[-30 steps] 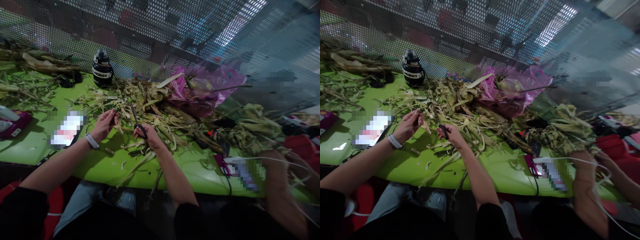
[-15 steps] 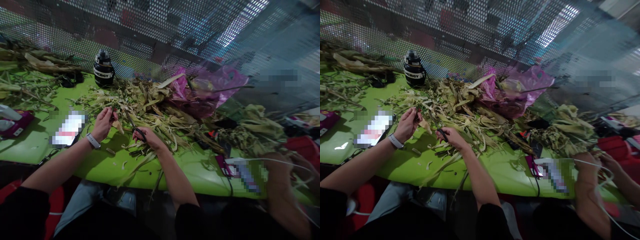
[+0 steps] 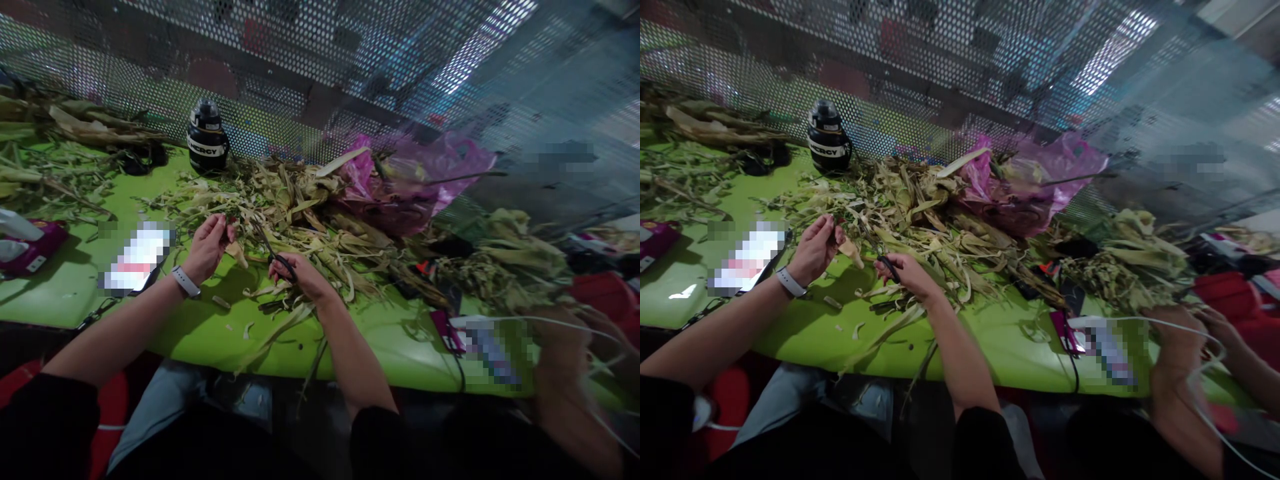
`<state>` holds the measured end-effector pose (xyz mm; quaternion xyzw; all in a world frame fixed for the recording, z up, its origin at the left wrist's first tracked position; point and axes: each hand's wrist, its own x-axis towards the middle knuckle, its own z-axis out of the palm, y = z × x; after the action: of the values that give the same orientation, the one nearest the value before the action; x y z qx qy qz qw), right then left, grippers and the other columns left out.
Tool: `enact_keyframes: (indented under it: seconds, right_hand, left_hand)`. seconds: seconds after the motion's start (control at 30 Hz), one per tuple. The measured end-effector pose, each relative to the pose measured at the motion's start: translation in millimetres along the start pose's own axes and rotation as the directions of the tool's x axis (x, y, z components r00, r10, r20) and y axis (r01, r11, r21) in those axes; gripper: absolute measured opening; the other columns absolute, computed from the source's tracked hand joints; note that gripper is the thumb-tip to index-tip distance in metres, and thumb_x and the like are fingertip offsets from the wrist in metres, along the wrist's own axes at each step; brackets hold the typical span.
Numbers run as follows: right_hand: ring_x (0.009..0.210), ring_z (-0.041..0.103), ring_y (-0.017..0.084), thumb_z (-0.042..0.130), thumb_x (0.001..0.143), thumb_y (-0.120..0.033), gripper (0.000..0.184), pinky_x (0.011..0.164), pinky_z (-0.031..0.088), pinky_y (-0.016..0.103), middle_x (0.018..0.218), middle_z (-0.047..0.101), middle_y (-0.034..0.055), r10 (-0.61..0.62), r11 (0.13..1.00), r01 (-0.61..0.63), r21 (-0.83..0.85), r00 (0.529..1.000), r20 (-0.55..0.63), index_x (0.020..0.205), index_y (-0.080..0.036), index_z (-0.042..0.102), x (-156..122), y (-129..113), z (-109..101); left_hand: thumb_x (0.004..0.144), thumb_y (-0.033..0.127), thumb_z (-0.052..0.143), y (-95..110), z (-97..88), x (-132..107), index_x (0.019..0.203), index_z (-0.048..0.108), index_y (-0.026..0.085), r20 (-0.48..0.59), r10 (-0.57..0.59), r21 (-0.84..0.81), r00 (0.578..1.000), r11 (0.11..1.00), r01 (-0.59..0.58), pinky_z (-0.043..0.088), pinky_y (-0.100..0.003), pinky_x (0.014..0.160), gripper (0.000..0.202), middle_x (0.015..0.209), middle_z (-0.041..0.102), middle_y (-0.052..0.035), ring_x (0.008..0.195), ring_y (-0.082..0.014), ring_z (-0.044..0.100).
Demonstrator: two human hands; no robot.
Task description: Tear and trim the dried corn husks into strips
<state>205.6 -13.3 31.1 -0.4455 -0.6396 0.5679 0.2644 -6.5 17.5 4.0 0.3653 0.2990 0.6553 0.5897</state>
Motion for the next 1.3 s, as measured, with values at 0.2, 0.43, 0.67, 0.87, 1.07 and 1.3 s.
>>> enact_keyframes:
  seconds: [0.2,0.43,0.67,0.87,1.07,1.3]
  right_hand:
    - [0.059,0.051,0.011,0.066,0.069,-0.069,0.054,0.057,0.038,0.024,0.063,0.058,-0.0004,0.007,1.0,-0.007,-0.027,1.0,0.002,0.073,-0.016,0.06,-1,2,0]
    - [0.058,0.051,0.011,0.068,0.065,-0.072,0.057,0.059,0.04,0.025,0.064,0.057,-0.001,0.023,0.999,-0.022,-0.04,0.999,0.041,0.071,-0.016,0.059,0,-2,2]
    - [0.059,0.05,0.011,0.065,0.066,-0.074,0.06,0.057,0.036,0.024,0.062,0.057,0.0001,0.025,0.999,-0.025,-0.038,1.0,-0.012,0.073,-0.015,0.06,4,1,7]
    - [0.056,0.05,0.01,0.07,0.064,-0.071,0.057,0.059,0.039,0.024,0.061,0.056,-0.0012,0.021,0.999,-0.018,0.046,0.998,-0.052,0.071,-0.016,0.058,3,-1,10]
    - [0.055,0.049,0.01,0.07,0.065,-0.069,0.054,0.057,0.04,0.025,0.061,0.056,-0.0014,0.006,0.998,-0.002,0.056,0.997,-0.074,0.071,-0.017,0.058,3,1,10]
    - [0.053,0.049,0.01,0.069,0.068,-0.069,0.053,0.056,0.04,0.025,0.062,0.057,-0.0009,-0.039,0.997,0.045,0.069,0.995,-0.09,0.072,-0.017,0.059,5,6,8]
  left_hand:
    - [0.084,0.038,0.071,-1,0.0,0,0.082,0.054,0.02,0.01,0.003,-0.006,1.0,1.0,-0.003,0.043,-0.018,0.058,0.025,0.061,0.054,0.0041,0.057,-0.0069,0.049]
    - [0.083,0.043,0.072,0,-0.3,0,0.08,0.054,0.021,0.007,0.021,0.021,1.0,1.0,-0.022,0.043,-0.021,0.058,0.029,0.06,0.052,0.004,0.056,-0.0082,0.049]
    - [0.083,0.042,0.073,-3,0.7,-3,0.083,0.056,0.02,0.04,0.006,-0.019,0.999,1.0,-0.005,0.042,-0.018,0.057,0.028,0.061,0.057,0.004,0.057,-0.0072,0.051]
    - [0.082,0.041,0.074,-6,2.4,-5,0.084,0.058,0.018,0.053,-0.008,-0.023,0.999,1.0,0.009,0.043,-0.016,0.057,0.028,0.061,0.059,0.0035,0.057,-0.0068,0.053]
    - [0.087,0.04,0.069,-5,2.9,-8,0.084,0.058,0.018,0.039,-0.031,0.019,0.999,0.999,0.03,0.043,-0.018,0.057,0.024,0.063,0.058,0.0029,0.059,-0.0075,0.054]
    - [0.083,0.046,0.072,-4,5.6,-11,0.083,0.057,0.018,0.105,-0.039,0.052,0.994,0.998,0.033,0.042,-0.017,0.055,0.031,0.063,0.058,0.0035,0.059,-0.0067,0.052]
